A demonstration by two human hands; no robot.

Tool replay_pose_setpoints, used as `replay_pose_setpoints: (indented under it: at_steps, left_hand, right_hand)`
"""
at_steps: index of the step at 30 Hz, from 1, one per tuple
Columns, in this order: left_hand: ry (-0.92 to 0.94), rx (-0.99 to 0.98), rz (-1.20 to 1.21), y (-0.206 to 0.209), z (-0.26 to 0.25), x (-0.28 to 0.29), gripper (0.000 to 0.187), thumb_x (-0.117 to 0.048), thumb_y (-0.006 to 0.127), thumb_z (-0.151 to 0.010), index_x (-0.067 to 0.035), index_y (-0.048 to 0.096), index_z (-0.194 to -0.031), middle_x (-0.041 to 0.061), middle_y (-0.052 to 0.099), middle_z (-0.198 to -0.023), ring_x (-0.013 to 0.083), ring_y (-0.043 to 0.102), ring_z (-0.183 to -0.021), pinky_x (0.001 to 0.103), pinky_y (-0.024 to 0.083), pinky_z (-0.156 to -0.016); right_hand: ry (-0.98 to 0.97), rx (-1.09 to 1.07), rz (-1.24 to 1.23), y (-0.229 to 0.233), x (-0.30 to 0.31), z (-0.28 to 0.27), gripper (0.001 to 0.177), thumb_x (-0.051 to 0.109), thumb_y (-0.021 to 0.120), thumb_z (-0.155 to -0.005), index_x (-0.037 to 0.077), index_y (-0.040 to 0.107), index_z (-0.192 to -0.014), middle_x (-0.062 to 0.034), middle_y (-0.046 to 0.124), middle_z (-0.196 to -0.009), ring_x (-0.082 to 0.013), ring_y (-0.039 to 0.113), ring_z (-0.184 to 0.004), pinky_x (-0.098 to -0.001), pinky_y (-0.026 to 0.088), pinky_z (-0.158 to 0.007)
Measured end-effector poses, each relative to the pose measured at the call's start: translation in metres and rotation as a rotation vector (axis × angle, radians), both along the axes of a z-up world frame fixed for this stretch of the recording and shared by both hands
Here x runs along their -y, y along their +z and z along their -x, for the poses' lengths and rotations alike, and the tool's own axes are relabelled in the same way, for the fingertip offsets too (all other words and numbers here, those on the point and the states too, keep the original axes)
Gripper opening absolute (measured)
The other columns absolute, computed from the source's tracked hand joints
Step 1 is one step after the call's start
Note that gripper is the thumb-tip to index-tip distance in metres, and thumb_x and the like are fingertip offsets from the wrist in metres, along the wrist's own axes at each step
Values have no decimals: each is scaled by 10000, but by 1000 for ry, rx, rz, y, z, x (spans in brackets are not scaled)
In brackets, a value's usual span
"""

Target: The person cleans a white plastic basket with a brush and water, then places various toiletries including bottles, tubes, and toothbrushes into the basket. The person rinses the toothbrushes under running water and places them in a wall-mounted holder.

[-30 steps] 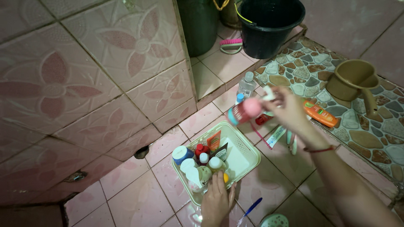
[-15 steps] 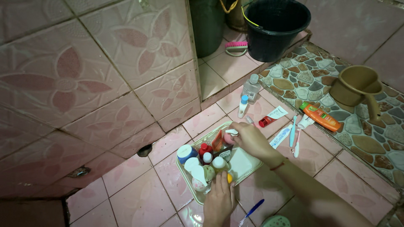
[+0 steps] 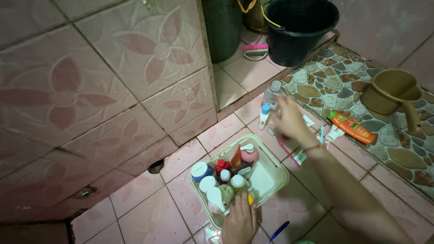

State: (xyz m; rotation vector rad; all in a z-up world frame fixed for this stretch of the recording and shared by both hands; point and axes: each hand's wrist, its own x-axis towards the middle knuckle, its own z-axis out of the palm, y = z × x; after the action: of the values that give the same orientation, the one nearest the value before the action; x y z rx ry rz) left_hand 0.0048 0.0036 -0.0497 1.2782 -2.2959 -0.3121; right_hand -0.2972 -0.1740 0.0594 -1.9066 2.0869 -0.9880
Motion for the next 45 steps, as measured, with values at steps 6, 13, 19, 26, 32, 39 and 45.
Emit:
replay_pose_setpoints:
  at_steps: [6, 13, 19, 26, 32, 39, 45]
  left_hand:
    - [-26, 8, 19, -3, -1, 0, 507, -294, 620, -974, 22, 528, -1360, 197, 609, -1268, 362, 658, -963, 385, 617, -655]
    - [-49, 4, 15, 7, -1, 0, 486, -289, 615, -988, 25, 527, -1350, 189, 605, -1240, 351, 653, -978, 368, 619, -640]
    - [-47, -19, -17, 15, 0, 0, 467, -278, 601, -997, 32, 527, -1339, 180, 609, -1236, 347, 655, -990, 362, 620, -632]
    - [50, -35, 26, 24, 3, -1, 447, -275, 579, -991, 24, 524, -1319, 176, 618, -1273, 325, 675, -979, 371, 616, -670]
    - [31, -102, -60, 32, 1, 1, 437, -247, 555, -999, 23, 511, -1340, 155, 615, -1277, 337, 672, -984, 395, 608, -701]
    - [22, -106, -145, 28, 0, 1, 461, -257, 556, -1000, 32, 485, -1352, 176, 601, -1288, 366, 658, -1006, 425, 596, -733]
    - [49, -118, -124, 24, 1, 0, 464, -262, 558, -991, 18, 500, -1356, 176, 610, -1280, 368, 663, -1010, 422, 591, -744]
  right_hand:
    - [76, -186, -163, -40, 44, 22, 665, 28, 715, -760, 168, 560, -1391, -199, 517, -1384, -415, 617, -1103, -472, 522, -925]
    - [-130, -222, -244, -60, 22, 5, 314, 180, 689, -948, 66, 631, -1235, -187, 628, -1281, -401, 660, -1054, -490, 532, -902]
    - [-105, 80, -30, 28, -41, -9, 333, 201, 769, -879, -8, 706, -1131, -143, 702, -927, -243, 689, -738, -361, 563, -709]
    - [-22, 461, -139, 82, -97, -41, 368, 184, 794, -783, 3, 707, -1092, -56, 755, -821, -111, 718, -675, -275, 592, -615]
    - [5, 77, -384, 28, -91, -86, 348, 241, 834, -710, 78, 747, -1006, -127, 712, -889, -273, 712, -783, -395, 574, -734]
    - [35, -61, -401, -17, -92, -103, 306, 235, 796, -764, 72, 703, -1005, -155, 681, -1049, -356, 676, -956, -456, 537, -858]
    - [-54, 13, -347, -9, -85, -74, 353, 360, 826, -753, 118, 749, -997, -118, 742, -910, -313, 724, -836, -421, 571, -776]
